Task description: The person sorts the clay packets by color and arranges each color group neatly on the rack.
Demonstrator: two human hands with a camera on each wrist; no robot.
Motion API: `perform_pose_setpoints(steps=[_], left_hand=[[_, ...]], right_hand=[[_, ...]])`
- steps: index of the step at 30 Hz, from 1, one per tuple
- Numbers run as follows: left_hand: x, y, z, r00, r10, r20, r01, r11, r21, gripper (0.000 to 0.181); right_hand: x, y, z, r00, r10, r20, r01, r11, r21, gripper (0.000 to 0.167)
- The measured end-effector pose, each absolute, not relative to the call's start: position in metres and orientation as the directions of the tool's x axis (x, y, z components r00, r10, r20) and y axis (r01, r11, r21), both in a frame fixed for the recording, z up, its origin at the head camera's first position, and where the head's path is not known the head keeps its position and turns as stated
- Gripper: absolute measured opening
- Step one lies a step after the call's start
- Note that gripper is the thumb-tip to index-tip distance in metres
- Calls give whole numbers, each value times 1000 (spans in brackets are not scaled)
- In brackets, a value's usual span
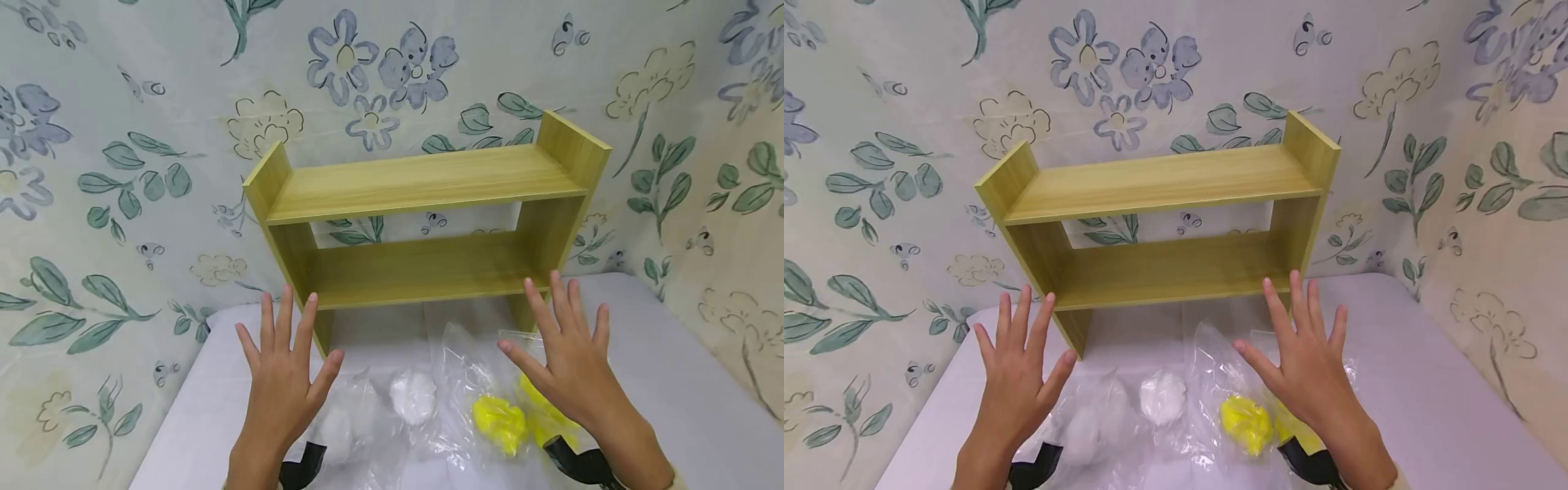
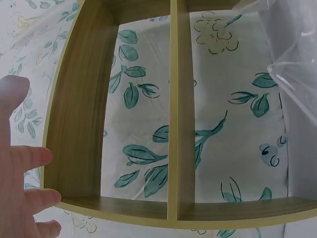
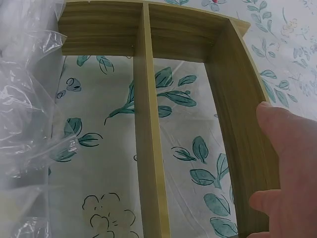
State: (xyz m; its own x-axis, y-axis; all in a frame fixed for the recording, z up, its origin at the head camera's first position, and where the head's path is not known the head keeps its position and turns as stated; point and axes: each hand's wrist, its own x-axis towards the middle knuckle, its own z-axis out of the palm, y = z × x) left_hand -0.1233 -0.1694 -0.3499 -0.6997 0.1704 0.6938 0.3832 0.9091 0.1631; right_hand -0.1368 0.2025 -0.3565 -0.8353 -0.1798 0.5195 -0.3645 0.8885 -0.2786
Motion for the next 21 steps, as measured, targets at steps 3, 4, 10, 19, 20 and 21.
perform_pose_setpoints(steps=[3,4,10,19,20,21], left_hand=[[-124,-174,-347,-700,163,695,381,909,170,71],[-124,-175,-346,-699,163,697,381,909,170,71],[-128,-180,-335,-679,179,712,393,908,146,75],[-138,-195,-308,-646,182,741,429,890,156,76],[-139,-198,-306,-644,183,743,442,881,166,76],[-140,-200,-304,-643,182,743,456,872,181,76]], right_hand=[[-138,201,-357,-837,-183,516,-376,878,-298,88],[-138,200,-358,-838,-185,514,-379,874,-304,88],[-135,200,-360,-842,-181,508,-390,854,-343,86],[-129,206,-362,-847,-179,501,-399,837,-375,85],[-127,206,-363,-849,-180,496,-398,835,-379,85],[-126,207,-364,-852,-180,492,-397,836,-380,85]])
